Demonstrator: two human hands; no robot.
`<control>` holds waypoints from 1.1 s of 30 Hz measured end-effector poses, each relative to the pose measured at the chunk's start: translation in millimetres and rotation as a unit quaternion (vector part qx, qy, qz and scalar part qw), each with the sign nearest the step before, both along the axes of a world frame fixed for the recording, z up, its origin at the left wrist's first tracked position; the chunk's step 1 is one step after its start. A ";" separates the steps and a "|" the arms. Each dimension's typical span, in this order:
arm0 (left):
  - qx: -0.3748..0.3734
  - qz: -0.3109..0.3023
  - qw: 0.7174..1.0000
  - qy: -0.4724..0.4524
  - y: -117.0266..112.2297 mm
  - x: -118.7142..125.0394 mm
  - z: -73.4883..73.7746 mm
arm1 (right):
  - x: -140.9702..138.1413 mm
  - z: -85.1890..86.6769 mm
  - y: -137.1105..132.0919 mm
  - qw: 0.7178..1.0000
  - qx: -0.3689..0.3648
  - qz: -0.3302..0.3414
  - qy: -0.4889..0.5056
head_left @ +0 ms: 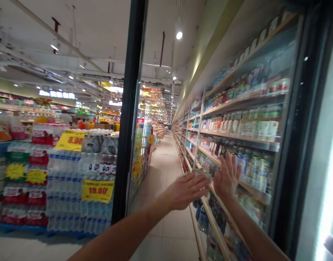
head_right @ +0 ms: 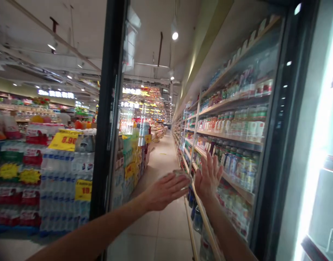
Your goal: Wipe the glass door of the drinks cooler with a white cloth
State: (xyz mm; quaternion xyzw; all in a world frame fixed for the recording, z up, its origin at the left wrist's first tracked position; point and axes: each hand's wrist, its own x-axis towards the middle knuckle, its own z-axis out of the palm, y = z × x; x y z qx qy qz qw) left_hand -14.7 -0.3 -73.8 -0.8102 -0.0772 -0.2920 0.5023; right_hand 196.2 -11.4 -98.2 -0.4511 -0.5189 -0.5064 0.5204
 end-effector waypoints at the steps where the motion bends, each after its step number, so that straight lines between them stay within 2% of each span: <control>1: -0.005 0.011 1.000 0.010 1.2 1.9 7.8 | 0.2 -0.1 0.5 1.000 0.006 0.001 -0.005; 2: -0.020 0.031 0.999 -0.019 2.8 3.1 22.5 | 0.3 -0.5 1.0 1.000 0.011 0.002 -0.008; 4: -0.057 0.069 0.985 -0.147 5.3 5.9 58.2 | 0.5 -1.6 2.1 1.000 0.014 0.005 -0.004; 5: -0.074 0.082 0.970 -0.219 5.9 8.6 71.4 | 0.5 -2.3 2.5 1.000 0.010 0.006 0.002; 6: -0.081 0.084 0.960 -0.254 5.8 12.2 77.8 | 0.6 -3.0 2.8 1.000 0.006 0.007 0.008; 7: -0.077 0.073 0.964 -0.244 5.3 16.4 76.9 | 0.8 -3.6 3.0 1.000 0.003 0.007 0.013; 9: -0.043 0.026 0.993 -0.109 4.0 23.7 60.4 | 1.6 -4.5 3.3 1.000 -0.003 0.008 0.018; 11: -0.013 -0.007 1.000 0.017 4.3 25.5 45.8 | 2.8 -5.1 3.8 1.000 -0.008 0.011 0.013; 12: -0.009 -0.008 0.999 0.032 5.3 23.6 46.1 | 3.3 -5.3 4.0 1.000 -0.009 0.015 0.010; 14: -0.021 0.020 0.999 -0.035 7.6 16.1 62.6 | 3.9 -5.6 4.6 1.000 -0.008 0.026 0.009; 16: -0.048 0.061 0.981 -0.178 9.0 7.7 84.0 | 3.9 -5.7 4.8 0.999 0.001 0.035 0.012; 17: -0.056 0.072 0.971 -0.219 9.1 4.6 89.1 | 3.8 -5.8 4.8 0.999 0.003 0.039 0.013; 18: -0.058 0.073 0.970 -0.224 8.8 2.3 87.9 | 3.7 -5.8 4.6 0.999 0.004 0.041 0.014; 19: -0.051 0.062 0.979 -0.187 8.3 0.8 80.9 | 3.7 -5.8 4.4 0.999 0.004 0.044 0.014; 21: -0.020 0.017 0.999 -0.027 7.9 -1.3 57.7 | 3.7 -5.8 4.1 0.999 0.006 0.053 0.009; 23: 0.006 -0.016 0.995 0.102 9.7 -4.4 42.5 | 3.8 -5.7 4.1 0.998 0.009 0.061 0.004; 24: 0.008 -0.016 0.993 0.117 11.3 -6.7 43.3 | 3.8 -5.7 4.4 0.998 0.012 0.062 0.003; 25: 0.001 -0.004 0.996 0.090 13.1 -9.2 49.7 | 3.7 -5.7 4.8 0.998 0.015 0.061 0.001; 27: -0.026 0.044 0.996 -0.067 16.2 -14.7 71.1 | 3.6 -5.8 5.9 0.998 0.023 0.056 0.003; 29: -0.043 0.076 0.976 -0.199 17.1 -20.6 86.0 | 3.7 -6.1 7.2 0.998 0.027 0.055 0.004; 30: -0.041 0.076 0.975 -0.203 16.9 -24.0 86.7 | 3.9 -6.5 7.8 0.998 0.025 0.056 0.004; 31: -0.031 0.064 0.986 -0.154 16.4 -28.1 83.4 | 4.2 -6.9 8.4 0.998 0.023 0.059 0.004; 33: 0.001 0.022 1.000 0.020 15.8 -39.0 72.2 | 4.9 -7.9 9.4 0.998 0.018 0.061 0.005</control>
